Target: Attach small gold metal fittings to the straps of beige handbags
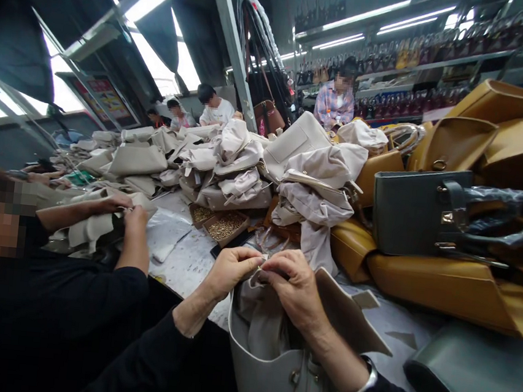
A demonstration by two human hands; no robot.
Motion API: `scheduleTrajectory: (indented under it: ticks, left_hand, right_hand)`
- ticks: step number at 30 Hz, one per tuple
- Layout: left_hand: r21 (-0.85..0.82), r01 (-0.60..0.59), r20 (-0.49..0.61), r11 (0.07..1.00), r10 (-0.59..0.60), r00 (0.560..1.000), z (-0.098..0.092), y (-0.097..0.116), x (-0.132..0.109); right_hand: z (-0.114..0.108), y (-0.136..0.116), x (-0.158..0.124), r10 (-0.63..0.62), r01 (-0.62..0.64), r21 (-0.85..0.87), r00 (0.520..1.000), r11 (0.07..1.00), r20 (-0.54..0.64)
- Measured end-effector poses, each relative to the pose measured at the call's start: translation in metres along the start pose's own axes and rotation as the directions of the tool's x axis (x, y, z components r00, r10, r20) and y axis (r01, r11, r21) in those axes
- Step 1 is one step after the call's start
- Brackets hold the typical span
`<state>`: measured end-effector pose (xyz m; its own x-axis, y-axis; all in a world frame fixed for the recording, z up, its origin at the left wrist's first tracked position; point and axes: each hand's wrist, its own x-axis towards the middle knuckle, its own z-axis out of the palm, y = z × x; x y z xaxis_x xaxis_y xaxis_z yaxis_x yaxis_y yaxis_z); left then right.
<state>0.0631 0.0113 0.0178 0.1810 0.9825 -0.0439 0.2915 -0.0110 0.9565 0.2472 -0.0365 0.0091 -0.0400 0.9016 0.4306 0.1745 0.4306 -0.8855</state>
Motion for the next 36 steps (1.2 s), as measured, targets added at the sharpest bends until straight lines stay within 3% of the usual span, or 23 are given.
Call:
scheduleTrajectory:
  ticks: [3,7,11,16,19,23,36]
  left_hand:
    - [-0.036,0.007,-0.039,0.999,-0.008,0.999,0.001,-0.003,-0.001]
    - [-0.073,0.018,-0.072,0.997,-0.024,0.997,0.001,-0.007,-0.002]
    - [-0.077,0.024,-0.082,0.997,-0.03,0.996,0.003,-0.006,-0.003]
    - [-0.089,0.016,-0.091,0.996,-0.024,0.996,0.009,0.002,-0.007]
    - [-0.1,0.03,-0.097,0.994,-0.04,0.994,0.012,0.006,-0.01]
    - [-0.131,0.046,-0.102,0.99,-0.06,0.993,0.015,0.008,-0.013]
    - [-0.046,0.019,-0.089,0.999,-0.023,0.996,0.014,0.019,-0.02]
  right_hand:
    - [0.008,-0.005,-0.001,0.098,-0.108,0.109,0.991,0.988,0.091]
    - [0.012,-0.012,-0.006,0.23,-0.29,0.18,0.928,0.94,0.294]
    - [0.008,-0.012,-0.012,0.122,-0.097,-0.108,0.957,0.989,0.263]
    - [0.002,-0.001,-0.019,-0.035,0.093,-0.31,0.982,0.946,0.188]
    - [-0.002,0.006,-0.022,-0.165,0.185,-0.423,0.983,0.887,0.083]
    - [-0.005,0.013,-0.024,-0.268,0.203,-0.518,0.962,0.831,-0.054]
    - [-0.002,0.019,-0.024,-0.321,0.255,-0.561,0.947,0.787,-0.02]
